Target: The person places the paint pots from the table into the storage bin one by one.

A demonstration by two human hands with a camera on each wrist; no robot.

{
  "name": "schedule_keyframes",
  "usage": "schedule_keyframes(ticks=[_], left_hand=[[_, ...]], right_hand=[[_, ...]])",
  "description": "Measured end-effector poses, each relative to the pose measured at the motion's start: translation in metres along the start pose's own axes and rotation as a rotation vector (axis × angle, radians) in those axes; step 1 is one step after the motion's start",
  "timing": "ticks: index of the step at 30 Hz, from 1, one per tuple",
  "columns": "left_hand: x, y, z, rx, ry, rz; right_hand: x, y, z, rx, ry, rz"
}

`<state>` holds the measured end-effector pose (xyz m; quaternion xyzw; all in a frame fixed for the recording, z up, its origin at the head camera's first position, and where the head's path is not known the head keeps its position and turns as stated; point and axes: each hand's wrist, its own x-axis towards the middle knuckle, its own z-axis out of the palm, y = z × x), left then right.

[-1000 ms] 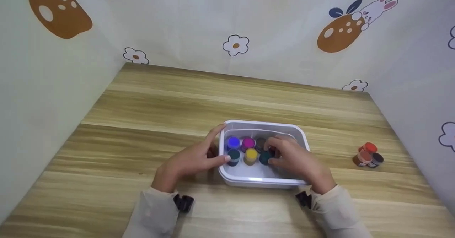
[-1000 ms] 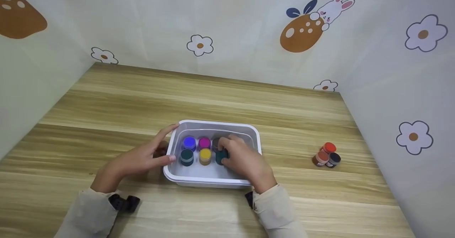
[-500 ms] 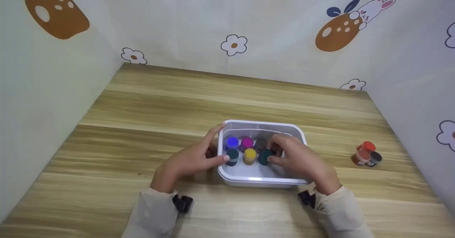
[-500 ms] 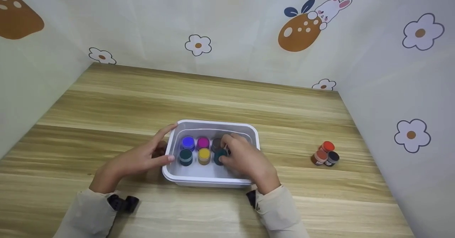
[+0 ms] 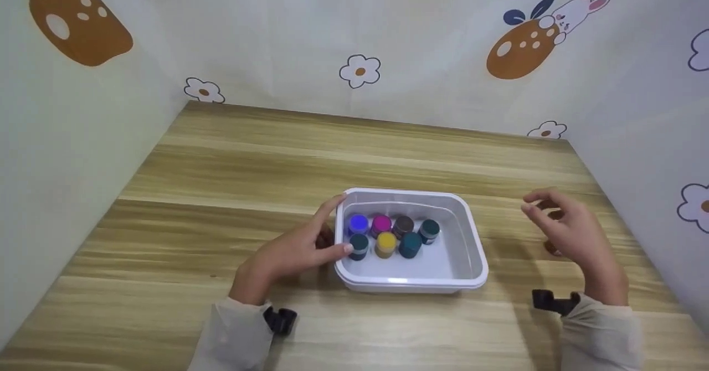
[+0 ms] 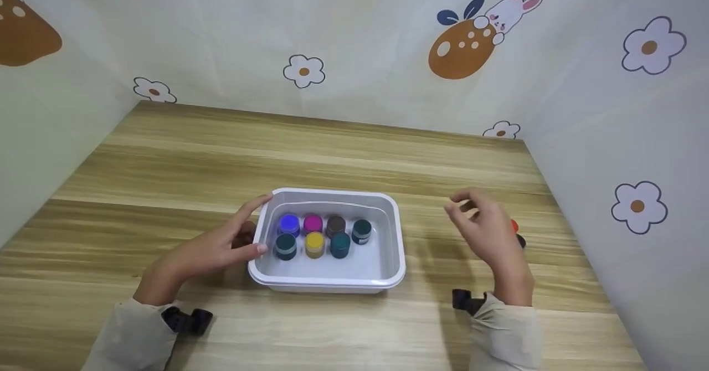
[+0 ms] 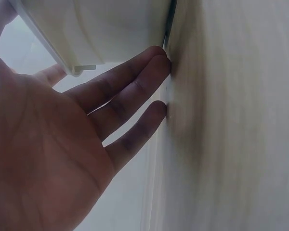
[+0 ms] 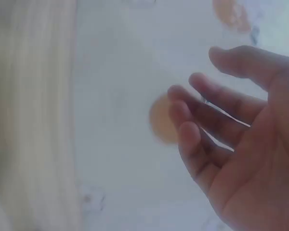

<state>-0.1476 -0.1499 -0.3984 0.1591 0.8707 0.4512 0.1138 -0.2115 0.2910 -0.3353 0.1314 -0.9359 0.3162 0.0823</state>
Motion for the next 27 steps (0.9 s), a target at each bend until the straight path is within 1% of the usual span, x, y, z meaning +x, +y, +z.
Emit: schedule_keyframes(ticks=[3, 6, 9, 12, 14, 17, 20, 23, 27], left_hand=[[-0.003, -0.001, -0.002, 0.003, 0.011, -0.015], [-0.005, -0.001, -0.003, 0.015, 0.023, -0.017], [-0.005, -0.002, -0.003, 0.022, 0.028, -0.013], [-0.003, -0.002, -0.001, 0.019, 0.023, -0.011], [-0.002, -0.002, 0.0, 0.016, 0.018, -0.012], [0.0, -0.001, 0.001, 0.006, 0.006, 0.003], [0.001, -0.001, 0.001, 0.003, 0.002, 0.012], [0.002, 0.0, 0.001, 0.006, 0.004, 0.008], [0.003, 0.0, 0.0, 0.013, 0.006, 0.006]], right_hand=[[-0.003, 0.03, -0.01, 0.022, 0.007, 0.117], [-0.007, 0.054, -0.015, 0.014, 0.016, 0.173], [-0.012, 0.074, -0.016, 0.004, 0.023, 0.144], [-0.015, 0.089, -0.015, 0.01, 0.018, 0.085], [-0.018, 0.096, -0.013, 0.005, 0.016, 0.06], [-0.02, 0.102, -0.012, -0.015, -0.001, 0.051], [-0.023, 0.104, -0.012, -0.047, -0.019, 0.067], [-0.024, 0.105, -0.012, -0.062, -0.041, 0.094], [-0.024, 0.104, -0.013, -0.073, -0.054, 0.107]])
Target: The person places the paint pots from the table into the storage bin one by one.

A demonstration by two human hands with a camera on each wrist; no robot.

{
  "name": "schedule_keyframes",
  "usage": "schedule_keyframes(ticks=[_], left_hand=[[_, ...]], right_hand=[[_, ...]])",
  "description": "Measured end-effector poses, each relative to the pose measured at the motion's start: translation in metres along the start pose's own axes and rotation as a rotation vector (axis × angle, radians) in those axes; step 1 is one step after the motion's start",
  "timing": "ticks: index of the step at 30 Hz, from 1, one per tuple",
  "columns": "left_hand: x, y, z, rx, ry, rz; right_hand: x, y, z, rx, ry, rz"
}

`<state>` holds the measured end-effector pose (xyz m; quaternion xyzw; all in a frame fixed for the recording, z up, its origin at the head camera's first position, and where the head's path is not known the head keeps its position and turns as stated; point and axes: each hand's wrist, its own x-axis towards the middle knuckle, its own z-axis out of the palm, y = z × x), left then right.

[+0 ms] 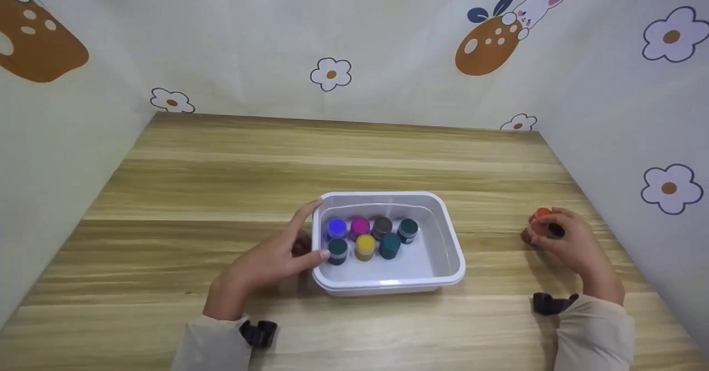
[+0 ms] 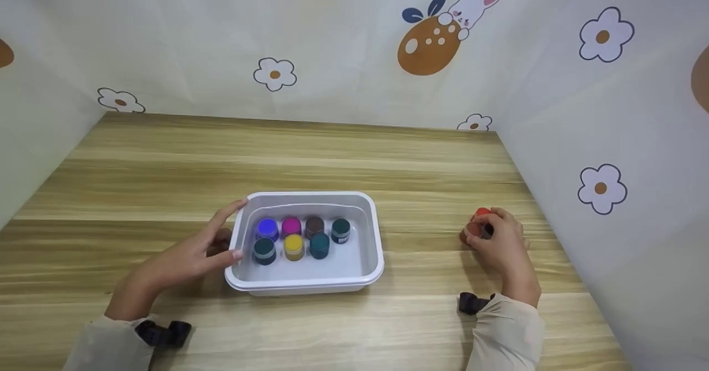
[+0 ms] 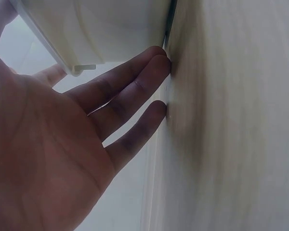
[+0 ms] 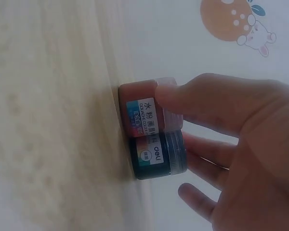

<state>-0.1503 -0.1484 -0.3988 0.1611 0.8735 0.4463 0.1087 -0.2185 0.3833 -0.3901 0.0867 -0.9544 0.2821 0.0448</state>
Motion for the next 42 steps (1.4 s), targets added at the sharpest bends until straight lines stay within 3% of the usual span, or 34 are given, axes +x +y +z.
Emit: schedule_keyframes(ticks=[6, 12, 20, 24, 30, 36, 42], left_hand=[[-0.002, -0.001, 0.0, -0.01, -0.007, 0.021], [-0.001, -0.001, 0.002, -0.019, -0.009, 0.033], [-0.001, 0.0, 0.003, -0.018, -0.017, 0.034], [-0.002, 0.0, 0.001, -0.011, -0.013, 0.022], [-0.002, 0.0, 0.0, -0.017, -0.019, 0.019], [0.0, 0.0, 0.0, -0.019, -0.026, 0.001], [0.001, -0.001, 0.0, -0.036, -0.016, 0.038]], right_hand=[[0.001, -0.004, 0.002, -0.038, 0.0, 0.002], [-0.006, -0.013, 0.0, -0.072, 0.078, 0.013], [-0.009, -0.064, 0.007, 0.069, 0.119, 0.008], [-0.006, -0.092, 0.019, 0.185, 0.147, -0.055], [-0.003, -0.12, 0.04, 0.309, 0.137, -0.225], [-0.003, -0.138, 0.057, 0.283, 0.098, -0.314], [0.001, -0.156, 0.073, 0.211, 0.057, -0.432]])
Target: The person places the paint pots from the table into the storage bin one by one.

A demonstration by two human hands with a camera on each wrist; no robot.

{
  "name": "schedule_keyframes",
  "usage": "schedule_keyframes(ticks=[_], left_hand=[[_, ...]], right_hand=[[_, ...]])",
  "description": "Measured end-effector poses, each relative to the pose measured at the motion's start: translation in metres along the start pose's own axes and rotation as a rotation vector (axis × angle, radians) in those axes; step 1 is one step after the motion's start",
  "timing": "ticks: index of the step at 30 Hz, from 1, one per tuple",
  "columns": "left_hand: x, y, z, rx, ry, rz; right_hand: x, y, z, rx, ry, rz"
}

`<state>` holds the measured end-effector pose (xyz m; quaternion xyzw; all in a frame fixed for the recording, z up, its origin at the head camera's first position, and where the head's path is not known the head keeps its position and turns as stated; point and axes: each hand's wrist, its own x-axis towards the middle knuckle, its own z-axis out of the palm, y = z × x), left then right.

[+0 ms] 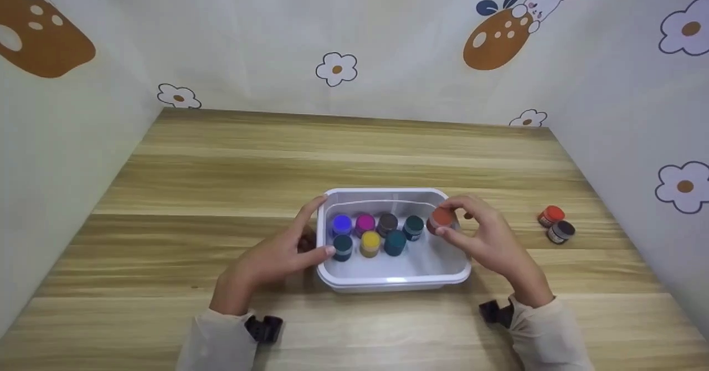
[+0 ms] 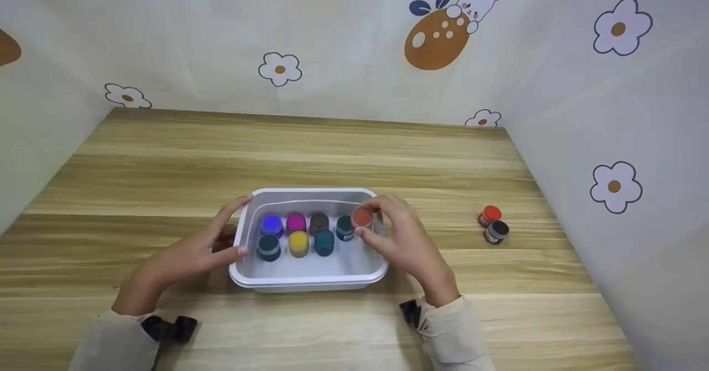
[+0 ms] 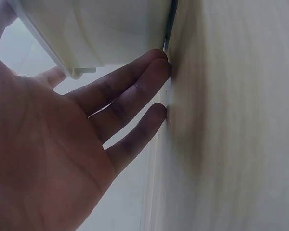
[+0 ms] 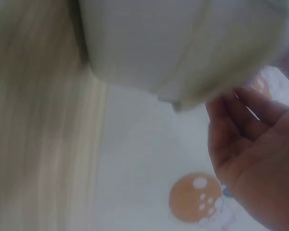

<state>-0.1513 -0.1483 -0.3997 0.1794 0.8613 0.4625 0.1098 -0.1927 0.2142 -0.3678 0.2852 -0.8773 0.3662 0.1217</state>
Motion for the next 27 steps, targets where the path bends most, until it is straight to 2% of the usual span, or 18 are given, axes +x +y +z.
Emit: schedule_keyframes(ticks=[3, 6, 14, 21, 27], left_hand=[[-0.001, 0.0, 0.0, 0.001, 0.004, -0.007], [-0.002, 0.0, -0.001, 0.004, 0.006, -0.01], [-0.001, 0.001, 0.0, 0.011, 0.005, -0.003], [0.0, 0.001, 0.001, 0.025, 0.003, -0.021], [0.0, 0.001, 0.001, 0.018, -0.003, -0.016]], right_hand=[[0.005, -0.005, 0.01, -0.043, -0.089, -0.015], [0.008, -0.011, 0.016, -0.103, -0.162, 0.011], [0.012, -0.022, 0.02, -0.253, -0.26, 0.049], [0.015, -0.022, 0.024, -0.368, -0.291, 0.034], [0.017, -0.022, 0.027, -0.409, -0.28, 0.034]])
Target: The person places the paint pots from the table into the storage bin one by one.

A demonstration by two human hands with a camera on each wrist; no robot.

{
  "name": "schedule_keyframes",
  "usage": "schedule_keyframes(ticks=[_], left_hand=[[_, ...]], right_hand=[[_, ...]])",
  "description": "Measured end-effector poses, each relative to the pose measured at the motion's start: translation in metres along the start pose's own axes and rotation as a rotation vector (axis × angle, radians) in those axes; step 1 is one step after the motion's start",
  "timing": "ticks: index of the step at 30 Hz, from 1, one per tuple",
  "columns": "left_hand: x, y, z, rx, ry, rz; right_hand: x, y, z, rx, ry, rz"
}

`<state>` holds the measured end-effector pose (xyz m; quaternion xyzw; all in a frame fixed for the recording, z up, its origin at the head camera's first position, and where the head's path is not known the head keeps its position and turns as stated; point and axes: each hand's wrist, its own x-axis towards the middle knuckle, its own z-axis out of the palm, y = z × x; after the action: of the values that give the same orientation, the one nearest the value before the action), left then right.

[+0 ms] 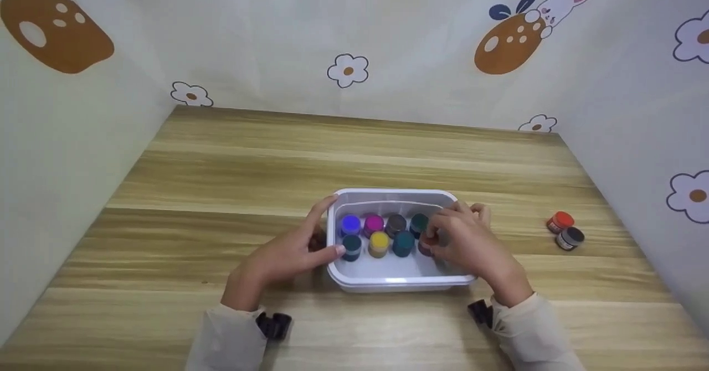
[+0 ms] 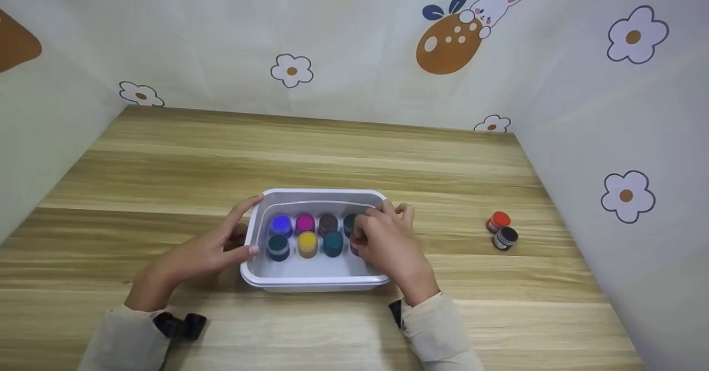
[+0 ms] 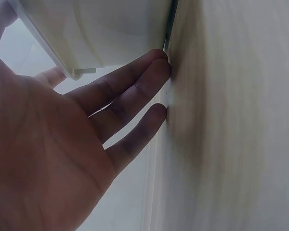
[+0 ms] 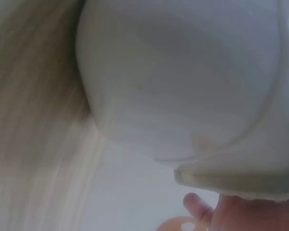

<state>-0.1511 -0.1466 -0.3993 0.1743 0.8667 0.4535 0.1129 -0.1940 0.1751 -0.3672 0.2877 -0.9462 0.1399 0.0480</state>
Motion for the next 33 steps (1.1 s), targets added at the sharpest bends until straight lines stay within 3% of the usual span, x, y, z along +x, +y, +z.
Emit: schedule_keyframes(ticks=[7, 12, 15, 19, 22, 24, 29, 33], left_hand=[[0.0, -0.001, 0.001, -0.007, 0.001, -0.007], [0.0, 0.0, 0.001, 0.007, 0.003, -0.012], [0.0, 0.0, 0.001, 0.018, 0.008, -0.013], [0.001, 0.0, 0.002, 0.022, 0.007, -0.015], [0.001, 0.001, 0.002, 0.019, 0.002, -0.023], [0.001, 0.002, 0.002, 0.02, 0.002, -0.029], [0.0, 0.001, 0.001, 0.009, 0.007, -0.018], [0.001, -0.001, 0.002, -0.005, 0.001, 0.001]], right_hand=[[0.0, 0.0, 0.002, -0.012, -0.017, 0.039], [-0.005, 0.004, -0.007, 0.054, -0.001, 0.018], [-0.011, 0.017, -0.019, 0.147, 0.085, 0.012], [-0.025, 0.056, -0.037, 0.217, 0.287, 0.06], [-0.041, 0.096, -0.044, 0.205, 0.397, 0.18], [-0.053, 0.121, -0.045, 0.206, 0.412, 0.302], [-0.071, 0.159, -0.04, 0.213, 0.374, 0.575], [-0.077, 0.173, -0.037, 0.218, 0.289, 0.702]])
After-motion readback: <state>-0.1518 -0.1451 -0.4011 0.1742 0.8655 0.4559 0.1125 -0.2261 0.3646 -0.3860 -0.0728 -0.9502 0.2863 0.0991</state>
